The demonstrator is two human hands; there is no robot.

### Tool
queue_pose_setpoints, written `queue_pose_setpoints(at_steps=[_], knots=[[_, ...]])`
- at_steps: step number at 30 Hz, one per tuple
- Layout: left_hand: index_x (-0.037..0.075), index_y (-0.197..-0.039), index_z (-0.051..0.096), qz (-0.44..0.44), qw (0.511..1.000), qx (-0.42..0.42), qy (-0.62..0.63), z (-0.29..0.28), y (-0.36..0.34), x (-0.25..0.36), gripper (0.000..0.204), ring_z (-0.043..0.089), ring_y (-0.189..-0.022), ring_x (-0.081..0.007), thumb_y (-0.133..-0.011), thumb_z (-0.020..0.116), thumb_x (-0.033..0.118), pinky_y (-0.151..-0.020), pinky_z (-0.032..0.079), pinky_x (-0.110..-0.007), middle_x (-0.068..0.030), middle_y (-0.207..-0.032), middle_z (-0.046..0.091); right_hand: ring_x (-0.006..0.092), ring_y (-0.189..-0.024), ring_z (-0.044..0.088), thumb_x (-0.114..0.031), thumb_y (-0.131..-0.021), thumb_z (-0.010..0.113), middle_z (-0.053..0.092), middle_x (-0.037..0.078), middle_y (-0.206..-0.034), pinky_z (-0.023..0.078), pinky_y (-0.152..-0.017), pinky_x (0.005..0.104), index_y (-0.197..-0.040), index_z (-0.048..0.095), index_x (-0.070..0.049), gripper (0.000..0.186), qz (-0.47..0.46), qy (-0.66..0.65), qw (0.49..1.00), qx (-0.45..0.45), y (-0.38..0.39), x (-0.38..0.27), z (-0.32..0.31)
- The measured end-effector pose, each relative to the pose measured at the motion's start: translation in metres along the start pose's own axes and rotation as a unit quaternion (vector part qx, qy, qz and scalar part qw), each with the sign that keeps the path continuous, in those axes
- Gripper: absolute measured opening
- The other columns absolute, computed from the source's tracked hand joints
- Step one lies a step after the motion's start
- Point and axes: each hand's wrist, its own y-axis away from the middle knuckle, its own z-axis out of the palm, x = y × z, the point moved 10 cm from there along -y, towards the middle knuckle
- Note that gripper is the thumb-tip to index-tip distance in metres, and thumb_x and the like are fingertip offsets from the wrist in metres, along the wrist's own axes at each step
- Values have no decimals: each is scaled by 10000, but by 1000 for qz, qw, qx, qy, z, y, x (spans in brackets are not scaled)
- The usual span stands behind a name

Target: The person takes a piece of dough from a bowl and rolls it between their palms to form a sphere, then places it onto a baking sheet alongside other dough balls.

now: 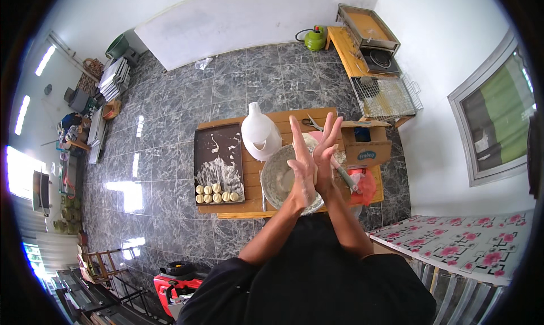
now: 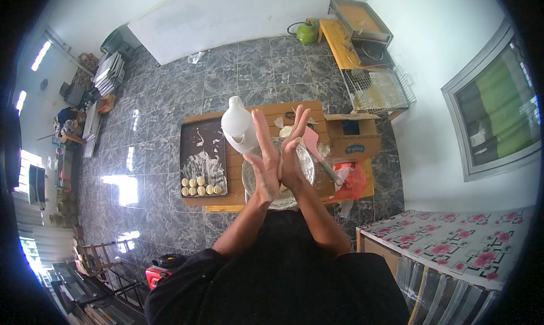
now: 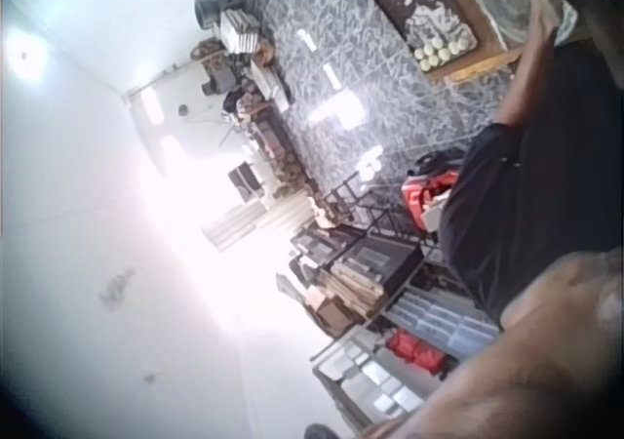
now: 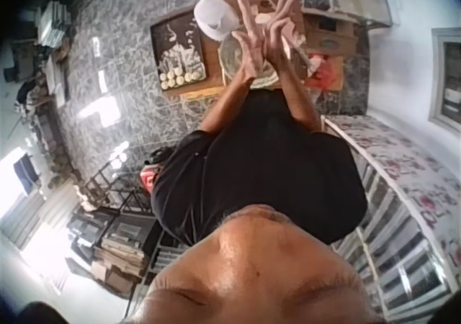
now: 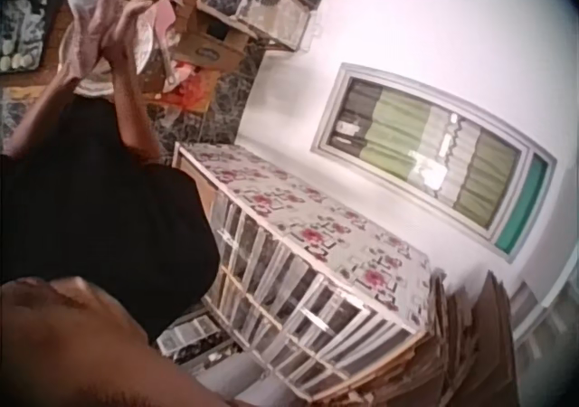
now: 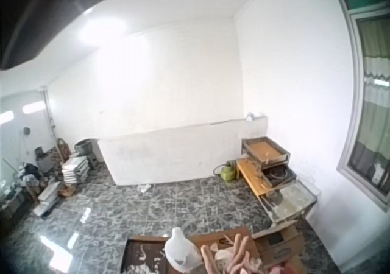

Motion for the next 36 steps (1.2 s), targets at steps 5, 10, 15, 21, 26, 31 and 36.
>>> queue_pose_setpoints(at_steps=[5, 10, 15, 21, 26, 31, 36], knots=[[132, -1538, -172, 50, 988, 16, -145, -22, -24, -2, 968, 170, -1463, -361, -890, 129, 786, -1136, 230, -417, -213, -1620, -65, 303, -1492, -155, -733, -932, 175, -159, 119, -1626, -34, -1193, 502, -1554, -139, -156, 904, -42, 25, 999, -10, 16, -4, 10], [121, -1549, -127, 36, 970, -4, -241, -19, -4, -8, 957, 91, -1477, -353, -897, 118, 778, -1148, 145, -445, -189, -1627, -67, 299, -1501, -114, -717, -939, 239, -107, 100, -1637, -7, -1196, 516, -1560, -122, -184, 894, -25, -87, 995, -33, 15, -16, 10], [109, -1559, -81, 7, 992, -11, -127, -3, 16, -1, 950, 12, -1491, -345, -903, 107, 770, -1161, 61, -473, -165, -1633, -68, 283, -1499, -129, -734, -928, 218, -119, 106, -1634, -19, -1196, 506, -1556, -133, -174, 912, 16, -29, 999, -23, 9, -3, 13], [99, -1571, -30, 77, 942, 70, -318, -35, -3, 5, 934, -83, -1502, -348, -915, 82, 754, -1160, -72, -526, -150, -1637, -73, 255, -1504, -118, -691, -957, 255, -87, 65, -1644, -13, -1203, 501, -1563, -105, -197, 861, 32, -52, 997, -54, 25, 2, 21], [54, -1553, -83, 58, 925, -32, -374, -16, 25, -15, 1003, -136, -1490, -366, -879, 35, 788, -1120, -167, -582, -199, -1619, -121, 276, -1505, -99, -743, -923, 226, -99, 59, -1642, 33, -1202, 525, -1562, -110, -238, 882, 64, -209, 976, -11, 19, 2, 2], [80, -1552, -104, -5, 995, 46, -90, -34, 19, -16, 1021, -168, -1485, -293, -836, -50, 807, -1178, -109, -450, -141, -1627, -127, 287, -1501, -117, -778, -891, 224, -119, 75, -1640, 8, -1194, 519, -1560, -125, -231, 933, 32, -25, 998, -49, 24, 2, 20], [73, -1541, -142, 69, 942, 55, -323, -29, 9, 5, 1010, -154, -1490, -299, -844, -48, 799, -1165, -124, -482, -143, -1629, -130, 290, -1504, -107, -757, -910, 238, -114, 114, -1636, -31, -1196, 475, -1564, -114, -191, 933, 36, -65, 996, -38, 23, -5, 16]])
